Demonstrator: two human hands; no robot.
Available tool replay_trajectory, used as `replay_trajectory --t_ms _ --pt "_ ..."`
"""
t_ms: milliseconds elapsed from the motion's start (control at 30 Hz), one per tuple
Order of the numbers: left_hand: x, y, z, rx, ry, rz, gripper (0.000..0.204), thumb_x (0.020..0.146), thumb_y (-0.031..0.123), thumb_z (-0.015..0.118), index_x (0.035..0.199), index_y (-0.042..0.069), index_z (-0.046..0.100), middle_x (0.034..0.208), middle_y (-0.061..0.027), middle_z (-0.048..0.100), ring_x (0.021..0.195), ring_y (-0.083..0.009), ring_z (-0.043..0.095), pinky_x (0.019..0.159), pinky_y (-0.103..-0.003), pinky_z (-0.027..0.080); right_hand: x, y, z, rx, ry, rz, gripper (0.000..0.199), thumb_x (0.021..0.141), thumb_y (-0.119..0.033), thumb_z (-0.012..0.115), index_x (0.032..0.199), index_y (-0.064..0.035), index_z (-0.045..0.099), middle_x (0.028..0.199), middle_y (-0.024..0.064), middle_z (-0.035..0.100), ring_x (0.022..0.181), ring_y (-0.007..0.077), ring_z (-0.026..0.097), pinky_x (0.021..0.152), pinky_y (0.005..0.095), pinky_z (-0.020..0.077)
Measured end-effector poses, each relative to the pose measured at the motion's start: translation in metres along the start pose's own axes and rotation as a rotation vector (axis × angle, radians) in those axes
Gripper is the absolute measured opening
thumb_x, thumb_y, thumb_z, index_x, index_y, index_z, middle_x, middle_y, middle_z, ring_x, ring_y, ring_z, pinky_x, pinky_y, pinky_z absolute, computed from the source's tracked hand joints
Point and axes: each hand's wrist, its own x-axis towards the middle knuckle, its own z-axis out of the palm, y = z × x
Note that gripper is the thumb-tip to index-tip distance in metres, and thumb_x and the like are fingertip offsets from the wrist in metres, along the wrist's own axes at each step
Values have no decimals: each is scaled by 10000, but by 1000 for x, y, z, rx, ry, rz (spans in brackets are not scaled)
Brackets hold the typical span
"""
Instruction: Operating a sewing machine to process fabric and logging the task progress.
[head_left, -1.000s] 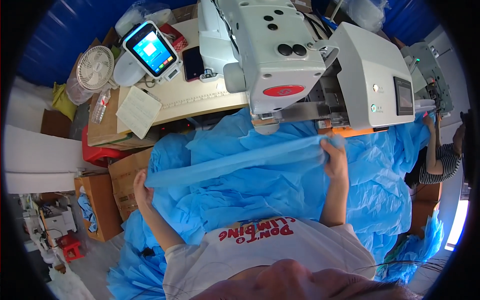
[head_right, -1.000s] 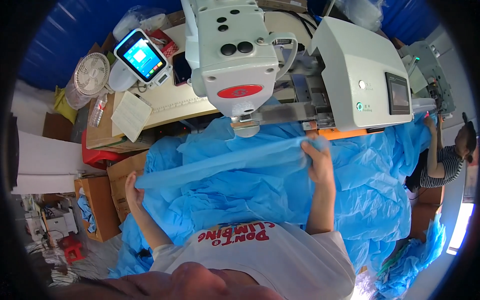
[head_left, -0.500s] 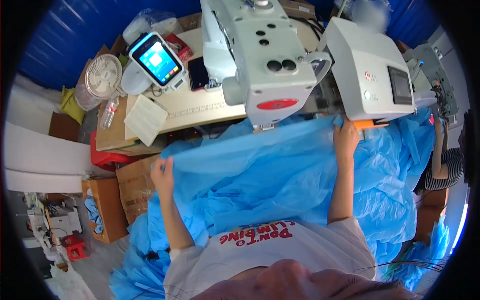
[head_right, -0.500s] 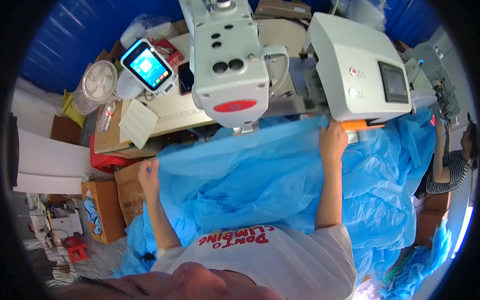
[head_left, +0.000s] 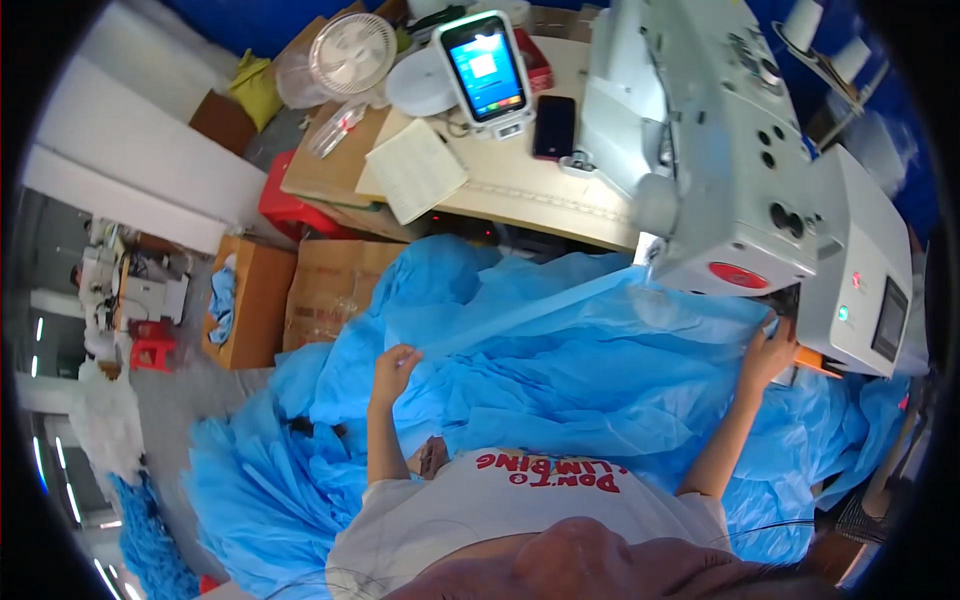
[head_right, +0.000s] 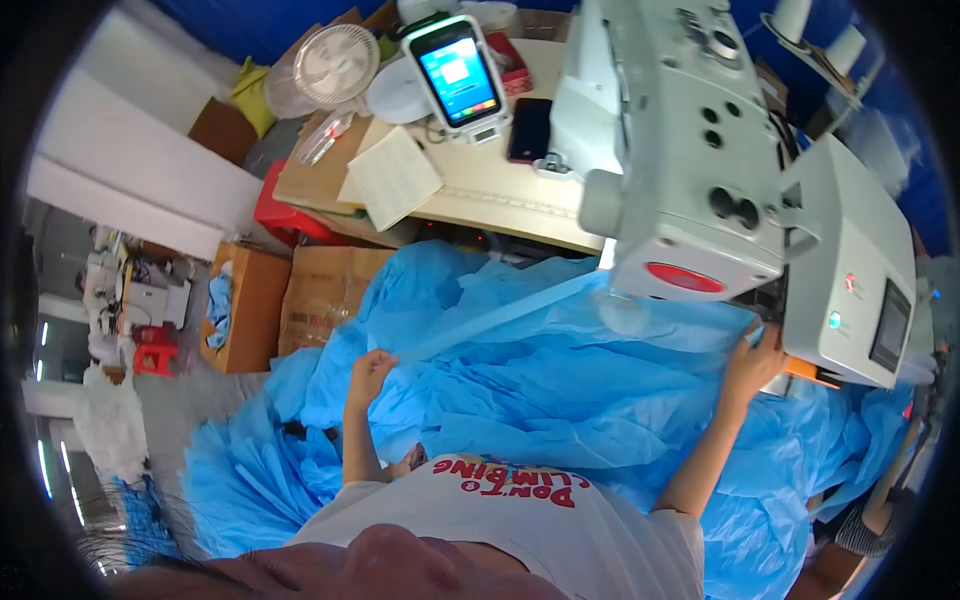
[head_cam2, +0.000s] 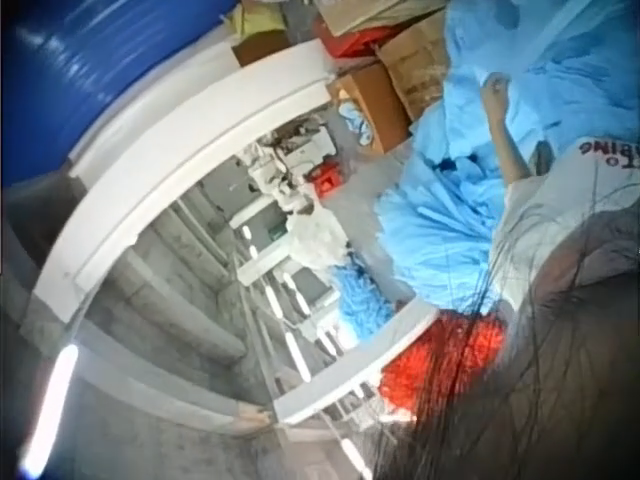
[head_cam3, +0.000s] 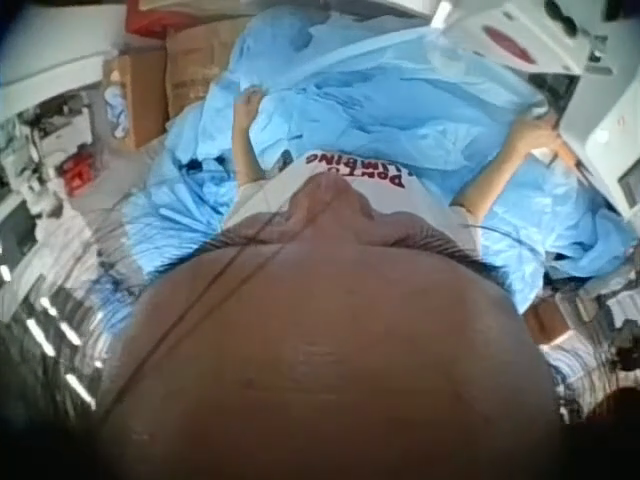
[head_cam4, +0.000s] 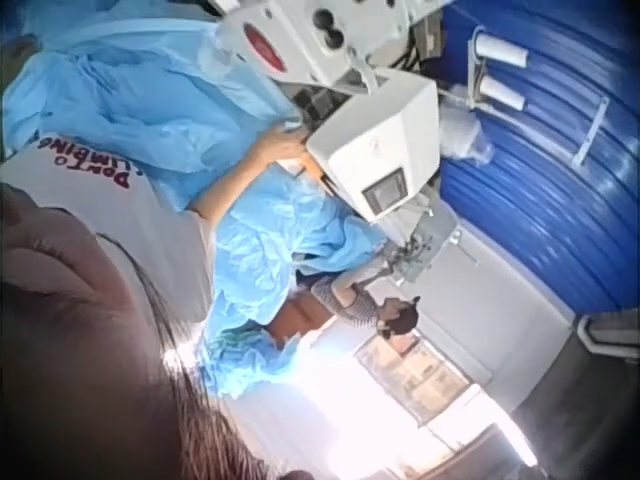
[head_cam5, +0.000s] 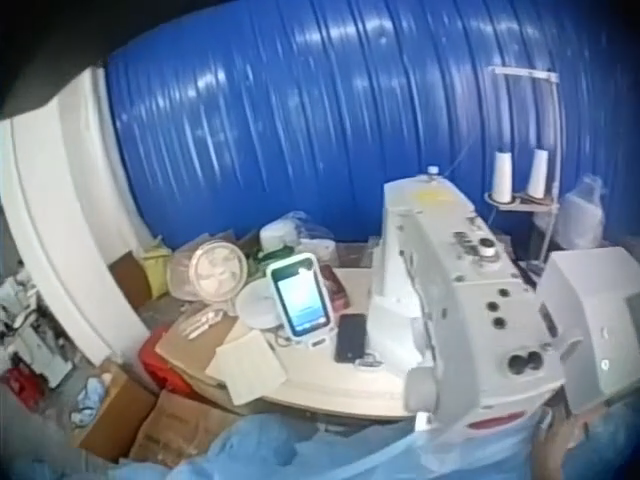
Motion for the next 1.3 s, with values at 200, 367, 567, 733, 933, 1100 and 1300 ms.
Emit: replay_trajectory --t_ms 200,367,567,733,933,1100,1300 --pt "-12 22 -52 -1246 -10 -375 107 865 129 580 838 32 546 679 -18 561 652 -155 568 566 -305 442 -15 -102 -46 304 109 -311 154 826 -74 563 958 -2 594 1030 179 580 981 380 511 856 441 391" --pt "31 47 -53 -20 170 -8 120 765 80 608 863 32 558 786 -96 586 723 -243 576 621 -345 444 -16 -115 -34 372 -81 -210 195 870 -133 554 1009 -1 591 1042 183 588 991 364 530 891 420 396" --pt "50 9 -51 186 643 -15 204 694 24 574 895 34 603 851 -155 585 799 -332 565 695 -398 454 -22 -125 -39 234 -743 -5 368 913 -290 514 1078 36 560 1023 232 598 1029 409 525 878 426 417" --pt "64 6 -49 425 776 -61 244 712 -11 537 929 36 640 862 -146 617 808 -325 593 729 -392 479 -35 -150 -25 459 -443 -42 448 850 -308 611 1124 39 541 1045 259 599 990 428 549 864 425 425" --pt "70 14 -10 -246 225 -188 282 737 -59 543 982 17 661 858 -88 678 642 -173 633 555 -269 496 -47 -65 -36 512 -498 192 266 775 -185 672 960 4 640 881 208 641 779 305 629 705 340 474" --pt "77 14 -13 -571 -69 -244 228 777 -10 598 998 -1 652 808 -60 659 564 -109 586 481 -233 465 -84 7 -39 853 -646 259 187 790 -139 662 901 8 632 805 98 647 700 203 614 631 313 464" --pt "87 10 -16 -1180 -12 -234 118 797 107 672 860 9 649 812 -52 620 669 -114 568 569 -247 461 -56 -52 -41 1087 -273 538 193 794 -122 665 855 46 591 736 50 592 711 129 537 679 248 426"
